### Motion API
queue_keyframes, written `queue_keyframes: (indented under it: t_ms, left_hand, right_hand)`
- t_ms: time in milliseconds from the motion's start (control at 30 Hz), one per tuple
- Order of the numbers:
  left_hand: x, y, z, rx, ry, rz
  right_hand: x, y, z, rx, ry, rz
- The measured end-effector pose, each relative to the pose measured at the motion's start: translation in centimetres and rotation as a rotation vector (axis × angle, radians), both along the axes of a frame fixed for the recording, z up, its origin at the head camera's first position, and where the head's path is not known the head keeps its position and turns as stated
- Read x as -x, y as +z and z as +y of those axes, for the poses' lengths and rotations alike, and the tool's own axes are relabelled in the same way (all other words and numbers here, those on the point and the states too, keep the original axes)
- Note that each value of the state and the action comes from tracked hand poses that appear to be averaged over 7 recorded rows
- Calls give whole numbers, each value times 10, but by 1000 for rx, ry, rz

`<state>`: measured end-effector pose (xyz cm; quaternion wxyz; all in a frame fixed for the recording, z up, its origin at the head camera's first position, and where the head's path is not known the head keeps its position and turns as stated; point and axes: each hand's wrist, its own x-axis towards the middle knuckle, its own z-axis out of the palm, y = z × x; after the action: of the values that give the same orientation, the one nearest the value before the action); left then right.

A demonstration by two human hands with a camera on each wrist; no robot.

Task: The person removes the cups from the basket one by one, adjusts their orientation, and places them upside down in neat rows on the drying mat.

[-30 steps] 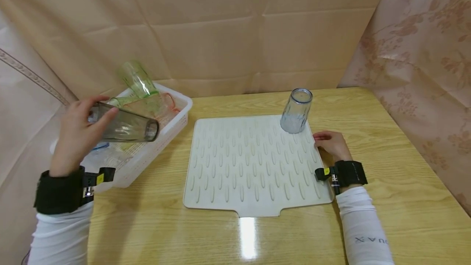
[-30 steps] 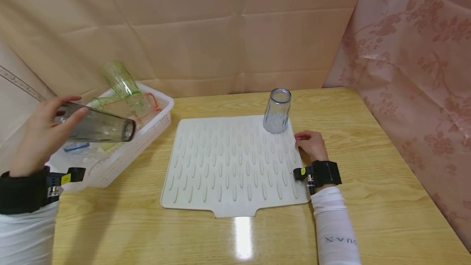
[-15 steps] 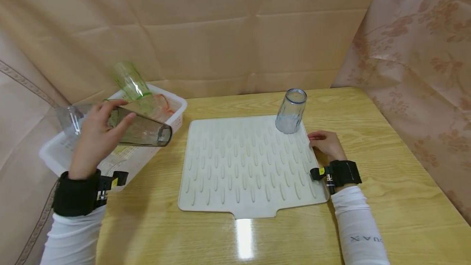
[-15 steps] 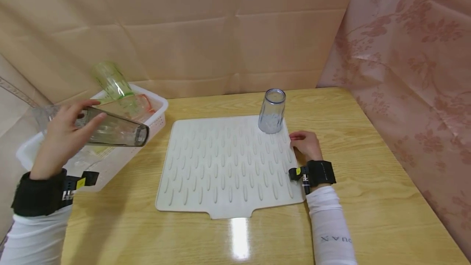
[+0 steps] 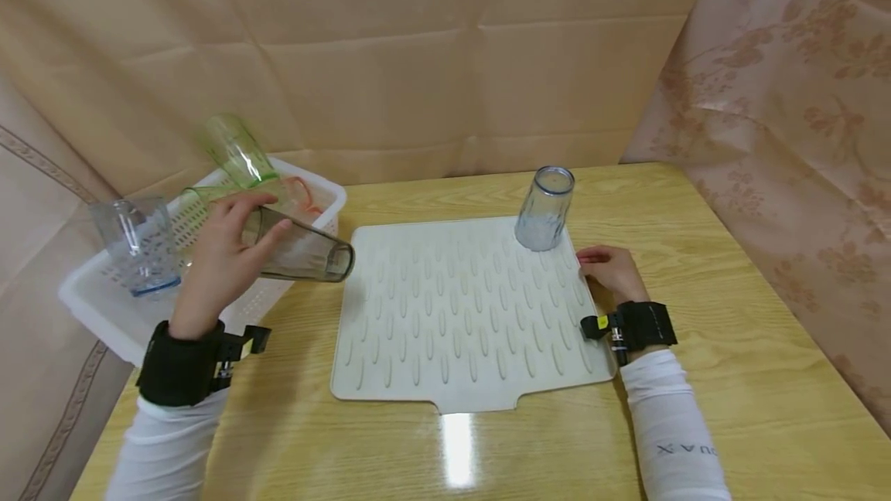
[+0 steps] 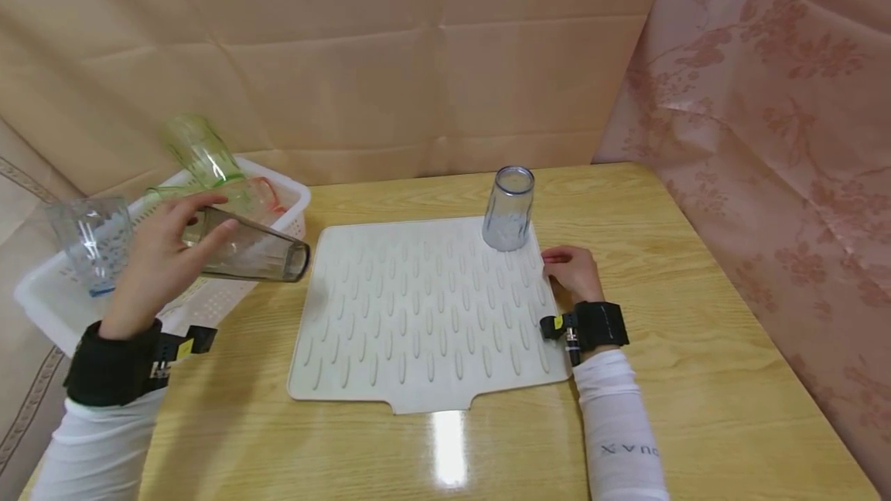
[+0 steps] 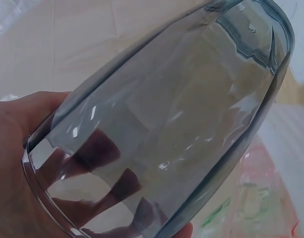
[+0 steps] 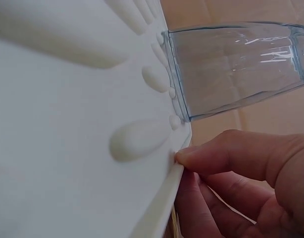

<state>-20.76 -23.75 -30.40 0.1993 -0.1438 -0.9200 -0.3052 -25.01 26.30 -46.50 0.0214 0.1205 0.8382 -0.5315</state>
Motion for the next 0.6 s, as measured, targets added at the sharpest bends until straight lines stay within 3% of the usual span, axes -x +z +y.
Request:
queue_keyframes:
  t_ms: [400,600]
  left_hand:
    - [6,-13,23,-90,-85,-34]
    - [7,-17,34,-118,-107,-41]
  right_hand:
    - [-6,1,-9,-3,-32,57]
    - [-6,1,-16,-152,-69,126]
